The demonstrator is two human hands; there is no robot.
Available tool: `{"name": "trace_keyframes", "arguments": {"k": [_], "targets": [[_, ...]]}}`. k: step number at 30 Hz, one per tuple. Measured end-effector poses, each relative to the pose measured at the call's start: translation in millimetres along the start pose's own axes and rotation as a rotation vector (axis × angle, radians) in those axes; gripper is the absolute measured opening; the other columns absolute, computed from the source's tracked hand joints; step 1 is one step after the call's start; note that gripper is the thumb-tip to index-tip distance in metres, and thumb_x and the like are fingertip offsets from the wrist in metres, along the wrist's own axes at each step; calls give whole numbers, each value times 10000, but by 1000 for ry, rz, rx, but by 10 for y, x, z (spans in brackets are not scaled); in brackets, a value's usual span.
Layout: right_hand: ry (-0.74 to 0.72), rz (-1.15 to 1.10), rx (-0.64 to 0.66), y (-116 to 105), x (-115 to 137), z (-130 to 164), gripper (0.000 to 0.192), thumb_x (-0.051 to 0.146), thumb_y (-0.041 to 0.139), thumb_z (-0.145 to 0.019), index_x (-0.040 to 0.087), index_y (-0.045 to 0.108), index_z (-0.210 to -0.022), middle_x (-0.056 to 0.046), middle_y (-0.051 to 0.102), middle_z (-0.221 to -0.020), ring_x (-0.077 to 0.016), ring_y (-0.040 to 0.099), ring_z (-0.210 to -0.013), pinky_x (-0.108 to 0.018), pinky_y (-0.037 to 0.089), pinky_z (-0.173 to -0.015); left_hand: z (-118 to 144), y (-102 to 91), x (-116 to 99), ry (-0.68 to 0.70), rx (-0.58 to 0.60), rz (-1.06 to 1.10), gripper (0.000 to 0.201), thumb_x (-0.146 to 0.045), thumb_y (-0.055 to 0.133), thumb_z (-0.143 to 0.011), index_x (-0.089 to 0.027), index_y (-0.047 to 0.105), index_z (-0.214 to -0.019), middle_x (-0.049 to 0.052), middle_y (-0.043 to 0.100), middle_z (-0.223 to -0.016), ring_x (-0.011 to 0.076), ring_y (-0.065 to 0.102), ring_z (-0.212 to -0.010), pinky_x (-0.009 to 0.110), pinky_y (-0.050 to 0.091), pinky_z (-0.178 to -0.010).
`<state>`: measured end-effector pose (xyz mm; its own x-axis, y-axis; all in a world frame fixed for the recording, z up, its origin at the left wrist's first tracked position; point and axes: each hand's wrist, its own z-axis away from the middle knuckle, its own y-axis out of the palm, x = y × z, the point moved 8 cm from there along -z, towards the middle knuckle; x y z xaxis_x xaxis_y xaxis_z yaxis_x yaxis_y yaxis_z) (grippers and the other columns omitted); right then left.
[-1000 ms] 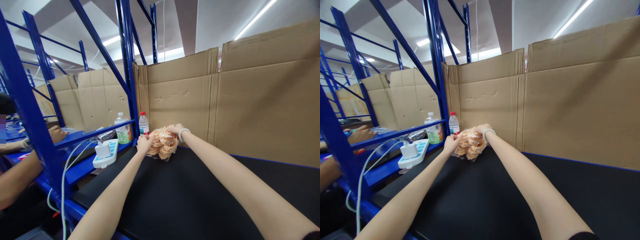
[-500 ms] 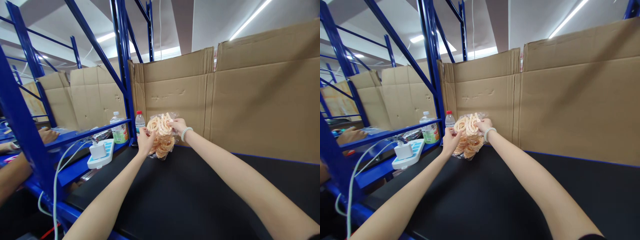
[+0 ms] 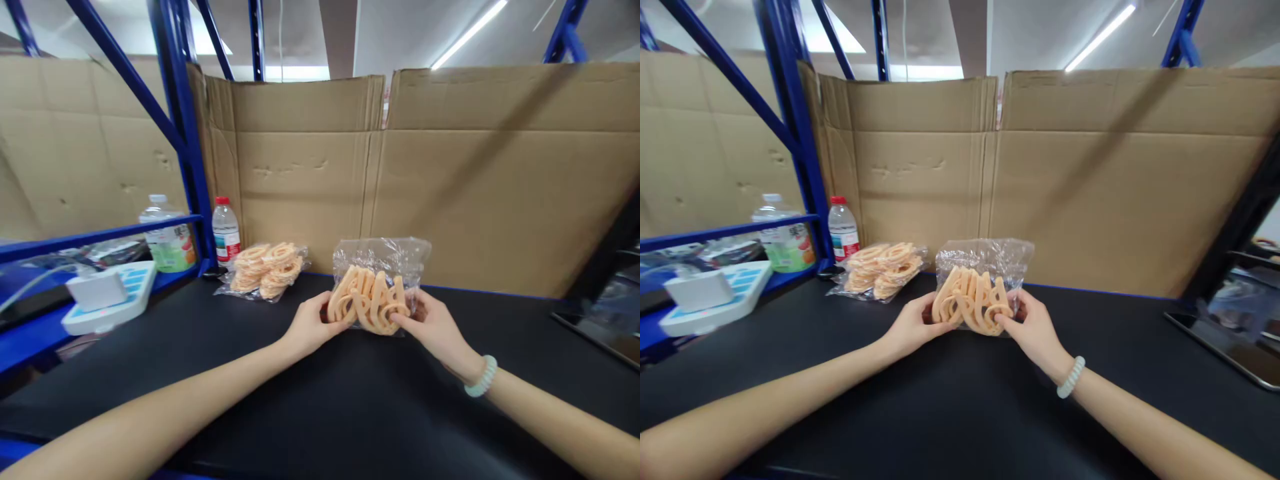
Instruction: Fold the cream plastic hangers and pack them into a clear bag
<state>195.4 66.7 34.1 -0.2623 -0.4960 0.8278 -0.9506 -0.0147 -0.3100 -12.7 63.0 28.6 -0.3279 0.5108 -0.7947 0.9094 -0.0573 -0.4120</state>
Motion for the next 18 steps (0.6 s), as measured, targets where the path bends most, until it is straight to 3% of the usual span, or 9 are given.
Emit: {"name": "trace_keyframes", "arguments": {"k": [3,5,7,9,13,16,18], "targets": [[38,7,50,-64,-160,36,287,330,711,-650,184,599,-870,-54,667,-886,-224,641,-839,-373,523,-780,40,-23,-206,277,-35,-371,200,-86,568,-726,-165,635,-897,32,664,-863,184,613,-790,303,510,-727],[98,-33,76,-80,-271,-1,303,328,727,-620,180,609,-857,-52,670,-870,-215,640,-824,-362,518,-772,85,5,-313,443,-10,-596,379,-4,490,-704,-170,637,-1011,63,650,-968,205,584,-890,319,491,-780],[168,-49,85,-119,-385,-45,281,288,727,-605,173,620,-839,-45,666,-818,-202,634,-786,-349,516,-739,118,104,-336,516,95,-814,512,23,452,-686,-187,612,-1125,82,633,-1047,231,553,-954,337,485,-794],[217,-54,61,-220,-471,-89,230,213,698,-604,166,630,-818,-42,660,-796,-188,624,-768,-336,511,-725,128,177,-328,483,178,-957,542,17,446,-676,-192,596,-1153,88,621,-1069,253,535,-979,344,488,-782],[243,-76,-75,-613,-458,-160,205,109,538,-640,155,618,-822,-58,655,-862,-164,613,-801,-311,497,-728,167,268,-417,344,341,-896,565,-19,482,-631,-196,562,-1161,73,581,-1103,241,533,-1015,328,475,-837],[99,-44,-170,-927,-138,-176,304,69,437,-624,148,621,-853,-62,652,-891,-162,608,-846,-298,484,-735,226,312,-530,274,522,-679,557,-92,542,-658,-230,527,-1198,38,570,-1105,191,565,-928,269,475,-782],[-51,40,-110,-981,171,-160,316,62,417,-625,150,635,-837,-52,658,-860,-160,611,-836,-296,479,-753,215,279,-554,197,587,-527,420,-187,557,-735,-225,546,-1154,19,593,-1004,156,562,-792,240,469,-695]]}}
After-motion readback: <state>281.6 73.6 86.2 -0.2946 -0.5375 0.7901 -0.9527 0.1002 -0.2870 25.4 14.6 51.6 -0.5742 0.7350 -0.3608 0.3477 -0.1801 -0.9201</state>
